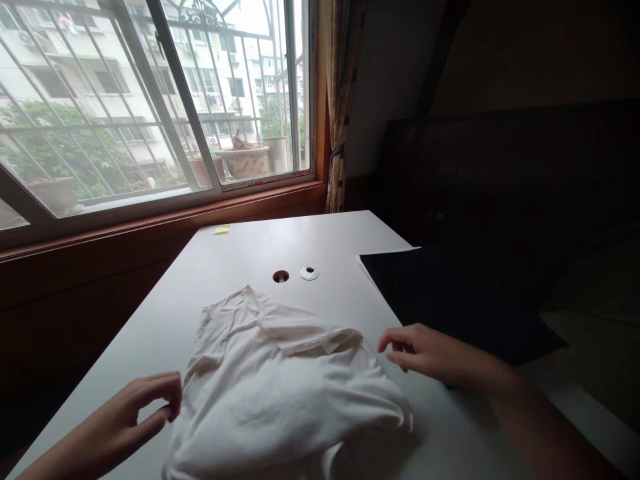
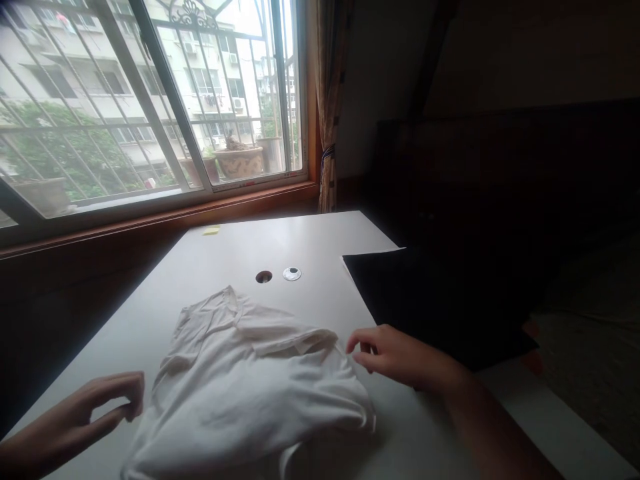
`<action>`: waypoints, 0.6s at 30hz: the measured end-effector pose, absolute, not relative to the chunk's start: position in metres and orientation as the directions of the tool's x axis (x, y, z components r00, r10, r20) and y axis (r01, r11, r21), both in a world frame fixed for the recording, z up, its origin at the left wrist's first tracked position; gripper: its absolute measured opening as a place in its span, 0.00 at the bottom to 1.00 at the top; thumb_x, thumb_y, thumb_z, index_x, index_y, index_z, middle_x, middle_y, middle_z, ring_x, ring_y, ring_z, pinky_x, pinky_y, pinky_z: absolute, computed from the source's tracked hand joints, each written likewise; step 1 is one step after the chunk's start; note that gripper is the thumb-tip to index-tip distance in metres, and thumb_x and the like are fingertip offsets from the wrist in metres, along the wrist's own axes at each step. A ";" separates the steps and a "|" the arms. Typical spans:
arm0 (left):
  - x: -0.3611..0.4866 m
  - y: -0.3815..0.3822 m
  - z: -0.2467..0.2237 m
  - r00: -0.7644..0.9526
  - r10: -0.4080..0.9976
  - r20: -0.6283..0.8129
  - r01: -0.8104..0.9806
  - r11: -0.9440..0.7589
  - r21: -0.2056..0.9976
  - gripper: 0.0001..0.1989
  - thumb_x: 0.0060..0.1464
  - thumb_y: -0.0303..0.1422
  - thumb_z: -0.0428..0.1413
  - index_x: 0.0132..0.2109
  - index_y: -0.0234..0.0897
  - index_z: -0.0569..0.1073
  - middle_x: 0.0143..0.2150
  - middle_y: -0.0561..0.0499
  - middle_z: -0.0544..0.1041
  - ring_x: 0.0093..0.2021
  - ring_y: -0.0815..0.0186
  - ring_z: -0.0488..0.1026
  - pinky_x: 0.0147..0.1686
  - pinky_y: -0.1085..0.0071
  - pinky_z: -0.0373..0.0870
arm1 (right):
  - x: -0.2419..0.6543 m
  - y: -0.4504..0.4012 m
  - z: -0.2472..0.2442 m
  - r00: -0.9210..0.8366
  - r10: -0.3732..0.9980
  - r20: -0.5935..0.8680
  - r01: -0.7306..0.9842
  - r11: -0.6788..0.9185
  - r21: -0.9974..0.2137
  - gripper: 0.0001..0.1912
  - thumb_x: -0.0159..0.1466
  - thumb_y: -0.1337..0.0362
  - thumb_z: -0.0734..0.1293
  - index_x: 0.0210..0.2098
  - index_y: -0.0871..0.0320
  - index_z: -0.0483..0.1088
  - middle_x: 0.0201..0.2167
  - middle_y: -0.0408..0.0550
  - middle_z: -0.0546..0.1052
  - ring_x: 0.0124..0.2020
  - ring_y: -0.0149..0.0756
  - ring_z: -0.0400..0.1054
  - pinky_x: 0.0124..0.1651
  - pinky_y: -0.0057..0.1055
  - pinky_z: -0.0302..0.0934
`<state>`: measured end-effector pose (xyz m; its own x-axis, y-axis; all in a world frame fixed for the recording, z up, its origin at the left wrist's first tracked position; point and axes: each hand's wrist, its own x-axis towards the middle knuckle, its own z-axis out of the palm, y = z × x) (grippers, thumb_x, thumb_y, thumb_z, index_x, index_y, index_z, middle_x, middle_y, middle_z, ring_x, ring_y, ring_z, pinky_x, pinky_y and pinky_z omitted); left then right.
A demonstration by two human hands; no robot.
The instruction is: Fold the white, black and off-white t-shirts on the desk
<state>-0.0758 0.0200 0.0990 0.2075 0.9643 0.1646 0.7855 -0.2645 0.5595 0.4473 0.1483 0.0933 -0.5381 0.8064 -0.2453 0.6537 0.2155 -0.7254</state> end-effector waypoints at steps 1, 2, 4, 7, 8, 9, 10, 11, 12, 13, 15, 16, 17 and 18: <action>-0.071 0.024 0.096 0.261 0.960 0.104 0.791 -0.275 0.547 0.07 0.59 0.41 0.60 0.37 0.46 0.81 0.37 0.51 0.82 0.36 0.59 0.79 0.38 0.70 0.78 | 0.435 0.149 0.092 -0.543 0.823 -0.165 0.638 0.277 -0.719 0.11 0.66 0.58 0.67 0.41 0.52 0.81 0.30 0.46 0.78 0.30 0.38 0.70 0.31 0.30 0.61; -0.064 0.030 0.092 0.310 0.949 0.057 0.798 -0.292 0.528 0.08 0.62 0.41 0.58 0.41 0.47 0.81 0.41 0.50 0.82 0.40 0.58 0.79 0.41 0.70 0.78 | 0.420 0.150 0.089 -0.556 0.827 -0.077 0.615 0.347 -0.708 0.10 0.66 0.58 0.67 0.40 0.52 0.80 0.32 0.47 0.78 0.32 0.38 0.71 0.34 0.31 0.63; -0.048 0.044 0.076 0.350 0.935 0.057 0.817 -0.335 0.470 0.11 0.65 0.40 0.56 0.50 0.47 0.80 0.50 0.47 0.81 0.48 0.57 0.79 0.48 0.68 0.77 | 0.387 0.155 0.078 -0.621 0.780 0.071 0.547 0.497 -0.674 0.08 0.66 0.62 0.68 0.43 0.52 0.79 0.40 0.47 0.79 0.39 0.39 0.73 0.43 0.32 0.67; -0.024 0.067 0.037 0.355 0.917 0.182 0.865 -0.396 0.309 0.16 0.66 0.42 0.56 0.58 0.48 0.77 0.59 0.45 0.78 0.57 0.54 0.76 0.57 0.61 0.74 | 0.342 0.167 0.050 -0.731 0.654 0.197 0.486 0.701 -0.521 0.19 0.65 0.65 0.70 0.56 0.50 0.75 0.57 0.51 0.74 0.56 0.43 0.68 0.60 0.39 0.64; -0.017 0.072 0.022 0.367 0.908 0.204 0.879 -0.410 0.244 0.18 0.66 0.42 0.56 0.61 0.48 0.75 0.62 0.45 0.76 0.60 0.53 0.74 0.59 0.58 0.73 | 0.331 0.171 0.039 -0.750 0.628 0.206 0.481 0.733 -0.481 0.24 0.65 0.64 0.71 0.60 0.50 0.72 0.62 0.52 0.71 0.61 0.45 0.65 0.64 0.43 0.61; -0.010 0.077 0.007 0.369 0.896 0.248 0.893 -0.416 0.174 0.21 0.67 0.43 0.56 0.63 0.47 0.73 0.65 0.43 0.74 0.64 0.51 0.71 0.61 0.55 0.71 | 0.322 0.175 0.029 -0.762 0.613 0.207 0.484 0.753 -0.446 0.27 0.65 0.62 0.72 0.63 0.49 0.70 0.66 0.52 0.68 0.65 0.47 0.62 0.67 0.46 0.58; -0.005 0.080 -0.006 0.366 0.881 0.299 0.906 -0.411 0.103 0.23 0.66 0.43 0.56 0.66 0.45 0.71 0.67 0.41 0.72 0.67 0.48 0.67 0.64 0.49 0.68 | 0.315 0.179 0.020 -0.762 0.612 0.213 0.495 0.762 -0.418 0.27 0.66 0.61 0.71 0.64 0.49 0.69 0.67 0.52 0.67 0.67 0.48 0.59 0.69 0.49 0.55; -0.001 0.081 -0.017 0.361 0.870 0.335 0.916 -0.399 0.048 0.25 0.66 0.43 0.56 0.67 0.44 0.69 0.68 0.41 0.70 0.69 0.46 0.65 0.66 0.46 0.64 | 0.311 0.181 0.012 -0.755 0.618 0.220 0.509 0.763 -0.398 0.26 0.67 0.60 0.71 0.65 0.48 0.69 0.68 0.51 0.66 0.68 0.49 0.58 0.70 0.51 0.54; 0.002 0.080 -0.025 0.358 0.864 0.355 0.922 -0.386 0.009 0.26 0.67 0.42 0.55 0.69 0.44 0.67 0.69 0.41 0.69 0.70 0.45 0.63 0.67 0.43 0.62 | 0.310 0.182 0.006 -0.742 0.629 0.233 0.523 0.760 -0.386 0.24 0.68 0.61 0.69 0.64 0.48 0.70 0.68 0.50 0.67 0.67 0.48 0.58 0.70 0.51 0.53; 0.004 0.078 -0.030 0.361 0.860 0.361 0.924 -0.381 -0.015 0.27 0.67 0.42 0.55 0.70 0.45 0.66 0.70 0.41 0.68 0.71 0.45 0.61 0.68 0.42 0.60 | 0.311 0.181 0.001 -0.728 0.638 0.250 0.531 0.756 -0.382 0.22 0.69 0.63 0.68 0.62 0.47 0.71 0.67 0.49 0.68 0.66 0.47 0.60 0.70 0.51 0.54; 0.007 0.070 -0.032 0.388 0.858 0.336 0.915 -0.402 -0.030 0.28 0.68 0.42 0.54 0.72 0.48 0.63 0.72 0.44 0.66 0.72 0.46 0.60 0.69 0.42 0.60 | 0.319 0.174 -0.002 -0.715 0.643 0.275 0.527 0.754 -0.393 0.20 0.69 0.66 0.67 0.59 0.47 0.74 0.64 0.47 0.71 0.62 0.45 0.63 0.68 0.47 0.56; 0.008 0.063 -0.030 0.410 0.854 0.319 0.906 -0.423 -0.030 0.29 0.68 0.43 0.54 0.73 0.49 0.61 0.72 0.45 0.65 0.72 0.47 0.60 0.69 0.43 0.61 | 0.325 0.168 -0.001 -0.714 0.643 0.278 0.520 0.752 -0.405 0.19 0.70 0.66 0.67 0.58 0.46 0.75 0.63 0.46 0.73 0.61 0.44 0.63 0.68 0.46 0.57; 0.009 0.056 -0.027 0.432 0.849 0.304 0.895 -0.445 -0.029 0.29 0.68 0.43 0.54 0.73 0.50 0.60 0.73 0.46 0.65 0.72 0.47 0.60 0.69 0.43 0.61 | 0.331 0.161 0.001 -0.715 0.643 0.275 0.511 0.749 -0.422 0.18 0.70 0.66 0.66 0.57 0.46 0.76 0.61 0.46 0.74 0.60 0.44 0.64 0.67 0.45 0.58; 0.010 0.049 -0.023 0.453 0.843 0.292 0.884 -0.466 -0.028 0.30 0.68 0.43 0.54 0.74 0.52 0.59 0.73 0.48 0.64 0.72 0.48 0.60 0.68 0.44 0.62 | 0.339 0.154 0.004 -0.717 0.644 0.265 0.502 0.742 -0.445 0.17 0.70 0.65 0.66 0.56 0.45 0.77 0.60 0.45 0.75 0.59 0.44 0.65 0.66 0.44 0.59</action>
